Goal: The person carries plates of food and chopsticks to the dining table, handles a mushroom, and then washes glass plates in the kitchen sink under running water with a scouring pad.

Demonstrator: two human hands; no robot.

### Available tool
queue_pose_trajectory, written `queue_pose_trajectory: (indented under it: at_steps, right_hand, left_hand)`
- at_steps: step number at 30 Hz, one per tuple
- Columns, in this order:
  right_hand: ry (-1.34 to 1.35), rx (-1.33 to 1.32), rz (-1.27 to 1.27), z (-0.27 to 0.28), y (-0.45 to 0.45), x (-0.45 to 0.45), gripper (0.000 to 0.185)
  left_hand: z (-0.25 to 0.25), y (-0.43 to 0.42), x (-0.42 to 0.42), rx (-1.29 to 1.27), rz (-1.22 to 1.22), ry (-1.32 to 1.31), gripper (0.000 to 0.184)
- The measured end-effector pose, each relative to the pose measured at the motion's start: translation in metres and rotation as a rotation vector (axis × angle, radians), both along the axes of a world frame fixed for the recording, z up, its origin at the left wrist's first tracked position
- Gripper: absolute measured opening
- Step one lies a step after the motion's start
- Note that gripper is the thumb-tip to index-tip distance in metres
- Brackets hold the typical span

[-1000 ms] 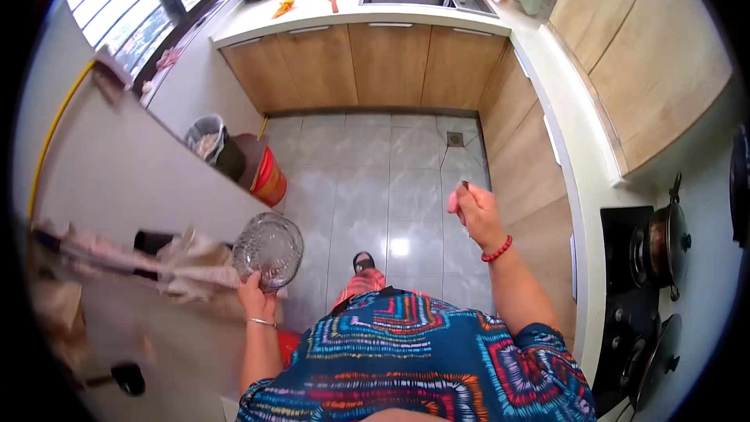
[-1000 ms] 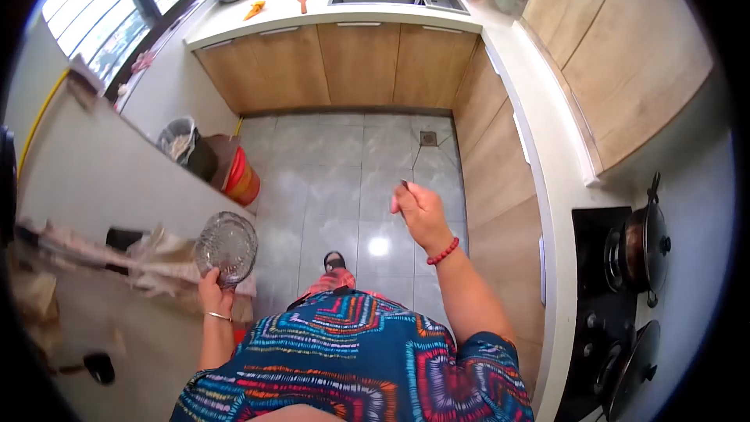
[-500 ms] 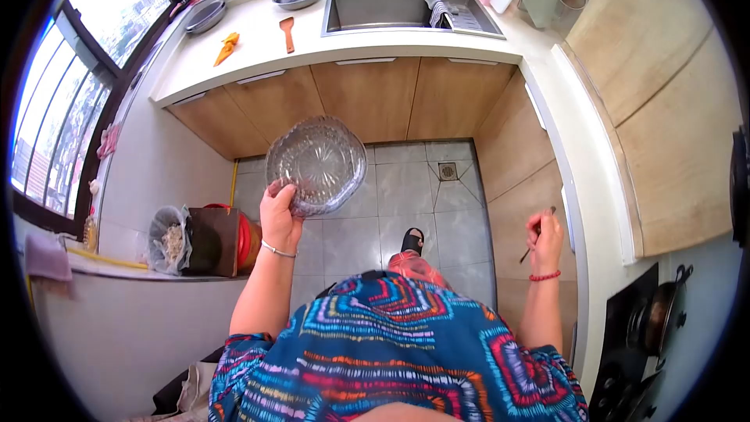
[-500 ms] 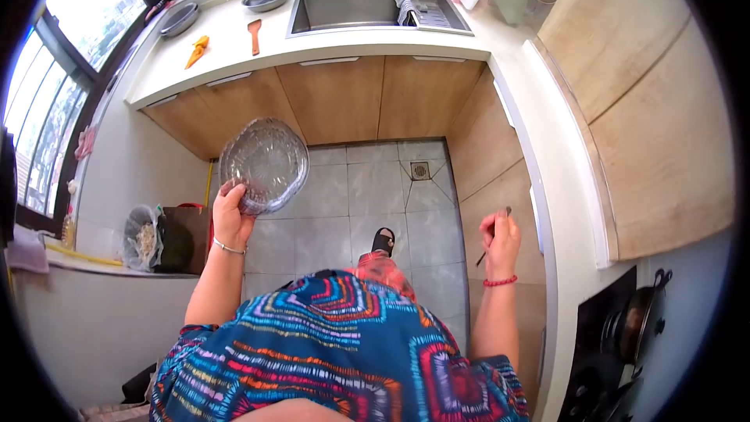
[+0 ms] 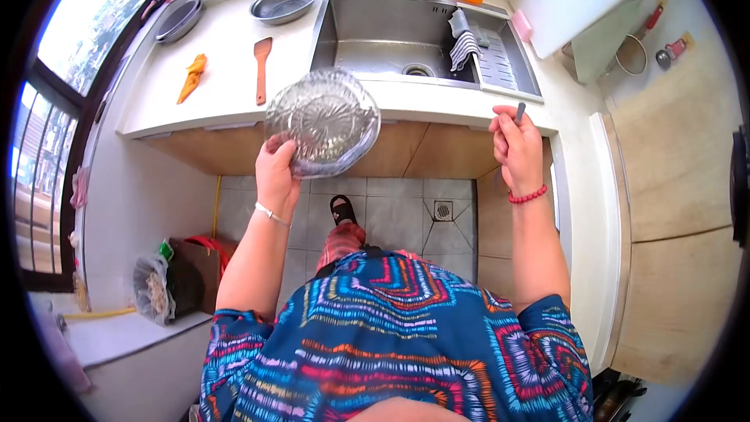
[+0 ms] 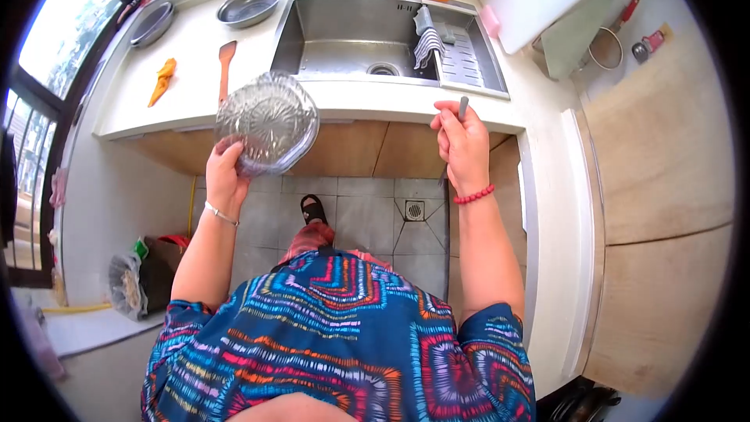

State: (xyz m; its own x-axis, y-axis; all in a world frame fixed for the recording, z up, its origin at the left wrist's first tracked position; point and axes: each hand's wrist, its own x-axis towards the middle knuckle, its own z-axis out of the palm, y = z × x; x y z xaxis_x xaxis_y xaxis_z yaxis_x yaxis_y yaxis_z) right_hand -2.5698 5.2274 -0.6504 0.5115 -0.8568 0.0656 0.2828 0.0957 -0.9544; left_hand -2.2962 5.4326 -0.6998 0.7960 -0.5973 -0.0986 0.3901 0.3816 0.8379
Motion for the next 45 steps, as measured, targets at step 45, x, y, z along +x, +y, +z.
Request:
queue_pose_trajectory:
  at_steps: [45]
  right_hand:
    - [1.222, -0.635, -0.5, -0.076, -0.606, 0.403, 0.045]
  left_hand:
    - [-0.214, -0.457, 0.264, 0.906, -0.18, 0.129, 0.032]
